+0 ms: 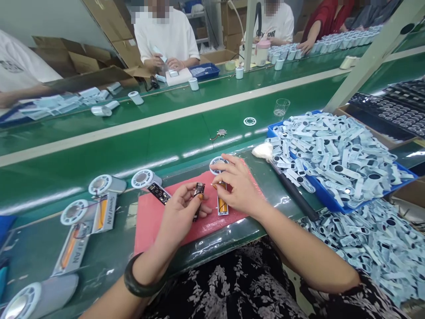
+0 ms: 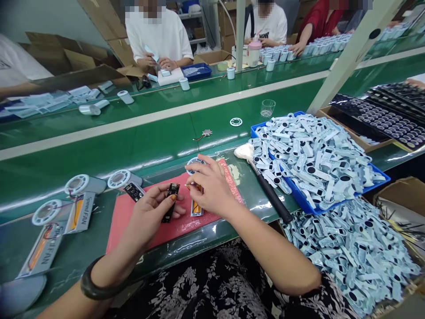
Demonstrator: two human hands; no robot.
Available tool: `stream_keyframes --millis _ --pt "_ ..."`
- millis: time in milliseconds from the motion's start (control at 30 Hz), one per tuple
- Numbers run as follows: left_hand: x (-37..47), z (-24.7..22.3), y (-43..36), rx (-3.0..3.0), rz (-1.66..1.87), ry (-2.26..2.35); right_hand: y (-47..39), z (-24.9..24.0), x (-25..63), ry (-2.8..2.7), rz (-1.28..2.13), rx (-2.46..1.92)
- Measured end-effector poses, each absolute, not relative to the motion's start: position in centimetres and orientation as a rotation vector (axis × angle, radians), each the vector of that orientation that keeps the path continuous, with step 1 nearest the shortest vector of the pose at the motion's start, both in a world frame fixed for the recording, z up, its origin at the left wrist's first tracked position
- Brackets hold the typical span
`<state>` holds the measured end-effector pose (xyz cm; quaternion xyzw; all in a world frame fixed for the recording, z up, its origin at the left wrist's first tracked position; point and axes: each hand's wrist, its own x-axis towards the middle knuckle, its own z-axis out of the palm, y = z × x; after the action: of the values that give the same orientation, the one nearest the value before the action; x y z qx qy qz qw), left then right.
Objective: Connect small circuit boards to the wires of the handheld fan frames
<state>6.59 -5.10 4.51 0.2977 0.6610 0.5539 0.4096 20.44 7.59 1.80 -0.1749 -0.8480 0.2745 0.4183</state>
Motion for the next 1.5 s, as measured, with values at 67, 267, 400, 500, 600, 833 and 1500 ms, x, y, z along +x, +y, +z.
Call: stream_keyframes --millis 67,267,400,500,600,833,1500 --pt "6.4 4.7 -5.0 0.752 1.405 1.663 7.5 1.8 20.4 -2.159 0.656 -0.443" --pt "6.9 4.7 -4.8 0.754 1.408 1.672 7.4 1.8 20.3 -2.199 0.504 -0.428" --pt "7.1 4.5 -4.6 0.815 1.38 1.707 7.3 1.7 20.3 -2.204 0.43 -0.412" --pt "7.0 4.2 -4.6 0.863 1.358 1.747 7.3 1.7 20.3 -2.197 0.407 -0.4" --pt "6.9 3.7 -4.7 1.021 1.335 1.861 7.2 1.6 20.2 -2.211 0.404 -0.416" --pt "6.6 3.1 -4.6 1.469 1.328 2.074 7.0 1.6 20.1 -2.23 0.407 -0.41" --pt "7.1 4.0 -3.9 0.969 1.457 1.778 6.6 1.6 19.8 -2.256 0.415 -0.516"
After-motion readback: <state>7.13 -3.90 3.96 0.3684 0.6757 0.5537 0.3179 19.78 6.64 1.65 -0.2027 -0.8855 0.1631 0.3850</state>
